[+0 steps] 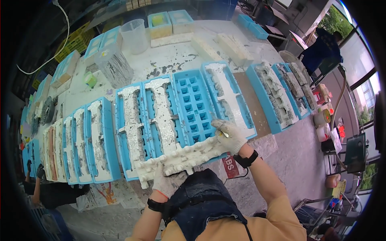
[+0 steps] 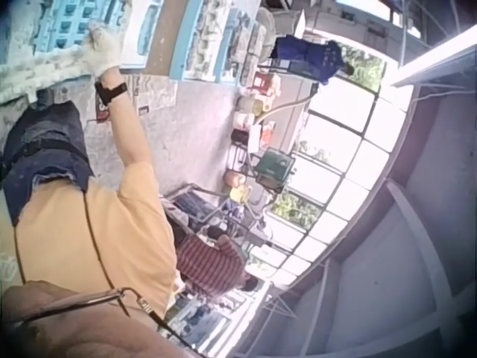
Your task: Using a brush and nippers to remove excess material and debris from white plastic molded components.
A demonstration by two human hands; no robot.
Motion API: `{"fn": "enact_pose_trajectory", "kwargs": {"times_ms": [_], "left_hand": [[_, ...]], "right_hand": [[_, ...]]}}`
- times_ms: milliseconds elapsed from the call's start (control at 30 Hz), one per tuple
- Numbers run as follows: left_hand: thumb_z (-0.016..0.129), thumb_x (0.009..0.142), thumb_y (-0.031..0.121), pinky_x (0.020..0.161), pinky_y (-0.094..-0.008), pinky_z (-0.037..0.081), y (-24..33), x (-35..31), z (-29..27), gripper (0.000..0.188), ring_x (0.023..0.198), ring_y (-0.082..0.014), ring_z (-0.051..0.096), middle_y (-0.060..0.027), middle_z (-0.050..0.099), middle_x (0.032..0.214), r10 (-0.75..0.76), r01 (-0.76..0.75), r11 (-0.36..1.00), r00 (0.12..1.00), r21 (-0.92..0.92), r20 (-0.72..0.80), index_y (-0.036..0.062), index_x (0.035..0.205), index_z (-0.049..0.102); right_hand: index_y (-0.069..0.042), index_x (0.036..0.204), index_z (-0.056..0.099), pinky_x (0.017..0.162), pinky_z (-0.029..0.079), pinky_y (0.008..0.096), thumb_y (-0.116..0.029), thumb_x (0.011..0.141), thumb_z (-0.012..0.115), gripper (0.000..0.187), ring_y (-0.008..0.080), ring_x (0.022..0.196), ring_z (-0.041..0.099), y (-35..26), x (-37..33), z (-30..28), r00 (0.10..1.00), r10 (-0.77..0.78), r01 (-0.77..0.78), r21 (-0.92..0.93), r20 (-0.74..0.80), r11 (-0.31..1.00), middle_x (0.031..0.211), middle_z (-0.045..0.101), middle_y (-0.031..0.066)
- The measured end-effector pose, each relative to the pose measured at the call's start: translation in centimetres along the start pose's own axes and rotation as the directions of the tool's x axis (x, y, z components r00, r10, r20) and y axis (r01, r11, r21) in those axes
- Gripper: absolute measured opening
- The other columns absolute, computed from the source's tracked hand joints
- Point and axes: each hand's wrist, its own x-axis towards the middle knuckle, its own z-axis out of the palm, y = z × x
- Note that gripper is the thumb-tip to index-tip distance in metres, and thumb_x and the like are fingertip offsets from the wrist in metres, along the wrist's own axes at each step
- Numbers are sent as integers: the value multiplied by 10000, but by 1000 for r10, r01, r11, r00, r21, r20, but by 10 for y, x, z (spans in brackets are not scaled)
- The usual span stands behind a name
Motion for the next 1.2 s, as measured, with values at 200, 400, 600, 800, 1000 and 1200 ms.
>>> {"fn": "enact_pose_trajectory", "kwargs": {"times_ms": [200, 400, 600, 800, 1000, 1200], "left_hand": [[391, 1025, 614, 1091, -580, 398, -5, 21, -26, 678, 1213, -435, 531, -212, 570, 1313, 59, -56, 997, 996, 49, -64, 42, 1375, 489], [426, 1031, 580, 1046, -567, 449, -4, 23, -21, 618, 1176, -433, 563, -211, 605, 1258, 54, -50, 996, 998, 74, -44, 44, 1313, 548], [324, 1087, 461, 1008, -550, 523, 3, 27, -29, 586, 1181, -412, 601, -237, 569, 1346, 16, -12, 998, 998, 64, -59, -12, 1412, 442], [478, 1056, 284, 972, -526, 556, -5, 15, -23, 330, 1104, -424, 625, -217, 616, 1212, 82, -51, 986, 978, 160, -194, 10, 1236, 511], [549, 995, 223, 882, -473, 588, -6, -49, 48, 281, 975, -309, 691, -134, 685, 1056, 225, -193, 944, 970, 268, -96, 55, 1216, 594], [592, 919, 206, 641, -355, 591, 54, -36, 109, 292, 768, -200, 705, -96, 697, 980, 488, -459, 584, 858, 669, 162, 57, 1166, 637]], "right_hand": [[-108, 1344, 579, 1082, 437, 432, -145, 733, 748, 635, 374, 1285, 527, -6, 2, -10, 993, -27, 26, 9, 115, 1000, 1398, 557, 190], [-156, 1276, 630, 1076, 418, 438, -175, 699, 765, 593, 373, 1265, 527, -4, 5, 3, 972, -59, 119, -264, 227, 957, 1339, 597, 168], [-191, 1032, 761, 981, 440, 407, -229, 714, 749, 320, 319, 1139, 600, 1, 3, 14, 974, -26, 103, -340, 225, 935, 1120, 709, 121], [-170, 960, 773, 915, 458, 392, -199, 717, 747, 246, 252, 923, 670, -3, -11, 4, 972, -164, 202, -244, 168, 948, 962, 740, 78], [-131, 1013, 759, 764, 533, 398, -176, 748, 729, 270, 310, 800, 674, -21, -43, -27, 997, -80, 81, -145, 11, 986, 849, 714, 96], [-51, 1077, 758, 737, 573, 285, -93, 761, 800, 322, 162, 805, 731, -70, -79, -33, 974, 228, -224, 178, -4, 958, 914, 745, 134]]}}
